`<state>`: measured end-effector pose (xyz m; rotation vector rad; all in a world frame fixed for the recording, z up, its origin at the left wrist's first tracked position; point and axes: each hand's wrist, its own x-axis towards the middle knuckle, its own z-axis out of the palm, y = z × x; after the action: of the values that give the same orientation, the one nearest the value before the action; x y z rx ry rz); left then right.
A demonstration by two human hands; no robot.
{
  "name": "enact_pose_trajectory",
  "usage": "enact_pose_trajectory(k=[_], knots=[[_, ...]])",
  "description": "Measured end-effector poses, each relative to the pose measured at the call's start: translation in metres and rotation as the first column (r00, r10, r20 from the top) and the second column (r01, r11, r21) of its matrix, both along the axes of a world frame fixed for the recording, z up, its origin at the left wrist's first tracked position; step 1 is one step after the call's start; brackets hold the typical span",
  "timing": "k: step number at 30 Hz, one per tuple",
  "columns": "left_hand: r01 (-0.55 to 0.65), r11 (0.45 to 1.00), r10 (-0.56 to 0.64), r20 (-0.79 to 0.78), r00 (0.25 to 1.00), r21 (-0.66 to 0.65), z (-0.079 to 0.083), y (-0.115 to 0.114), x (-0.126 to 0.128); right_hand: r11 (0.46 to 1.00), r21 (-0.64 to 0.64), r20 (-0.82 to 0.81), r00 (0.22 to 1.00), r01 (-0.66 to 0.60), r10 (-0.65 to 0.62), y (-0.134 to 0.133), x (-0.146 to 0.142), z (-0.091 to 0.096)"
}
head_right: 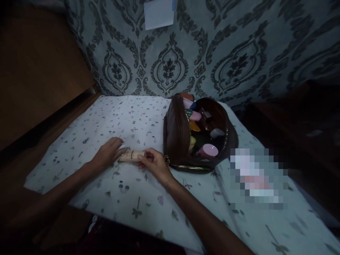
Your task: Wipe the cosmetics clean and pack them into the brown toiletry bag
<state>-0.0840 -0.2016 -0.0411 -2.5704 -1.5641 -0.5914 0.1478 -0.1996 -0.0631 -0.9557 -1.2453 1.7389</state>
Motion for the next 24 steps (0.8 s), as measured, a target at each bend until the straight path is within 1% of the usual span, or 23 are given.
enact_pose_trajectory(k=[4, 7, 9, 11, 13, 15, 17, 19, 22, 23, 24], knots=[[0.013, 0.988, -0.004, -0.058, 0.998, 0.153, 0.005, 0.005, 0.005, 0.999, 0.014, -0.012, 0.999, 0.041, -0.04, -0.002, 0.001, 0.004], [0.042, 0.974, -0.031, -0.051, 0.998, 0.221, 0.013, 0.007, 0.016, 0.999, 0.032, -0.038, 0.998, 0.041, -0.04, -0.004, 0.0, 0.004], [0.095, 0.964, -0.093, -0.018, 0.995, 0.249, 0.016, 0.007, 0.029, 0.998, 0.053, -0.063, 0.997, 0.036, -0.033, -0.004, -0.002, 0.003], [0.177, 0.948, -0.18, -0.013, 0.984, 0.264, 0.017, 0.006, 0.044, 0.996, 0.074, -0.079, 0.996, 0.043, -0.037, -0.003, -0.004, 0.002], [0.25, 0.929, -0.243, -0.06, 0.968, 0.274, 0.016, 0.004, 0.057, 0.994, 0.086, -0.079, 0.995, 0.061, -0.054, -0.003, -0.005, 0.001], [0.277, 0.915, -0.249, -0.128, 0.96, 0.293, 0.015, 0.004, 0.062, 0.993, 0.081, -0.076, 0.994, 0.082, -0.076, -0.003, -0.005, 0.002], [0.251, 0.915, -0.212, -0.154, 0.965, 0.317, 0.014, 0.007, 0.058, 0.994, 0.063, -0.08, 0.993, 0.087, -0.082, -0.004, -0.004, 0.002], [0.23, 0.92, -0.188, -0.157, 0.97, 0.318, 0.013, 0.013, 0.045, 0.991, 0.053, -0.074, 0.99, 0.122, -0.118, -0.003, -0.002, 0.003], [0.137, 0.96, -0.108, -0.127, 0.986, 0.243, 0.012, 0.027, 0.02, 0.987, 0.033, -0.087, 0.984, 0.16, -0.157, -0.001, 0.001, 0.005], [0.078, 0.971, -0.06, -0.085, 0.995, 0.226, 0.011, 0.031, 0.011, 0.986, 0.025, -0.098, 0.982, 0.167, -0.164, -0.001, 0.002, 0.005], [0.028, 0.983, -0.02, -0.046, 0.999, 0.18, 0.01, 0.034, 0.003, 0.985, 0.018, -0.108, 0.979, 0.174, -0.171, 0.0, 0.002, 0.005]])
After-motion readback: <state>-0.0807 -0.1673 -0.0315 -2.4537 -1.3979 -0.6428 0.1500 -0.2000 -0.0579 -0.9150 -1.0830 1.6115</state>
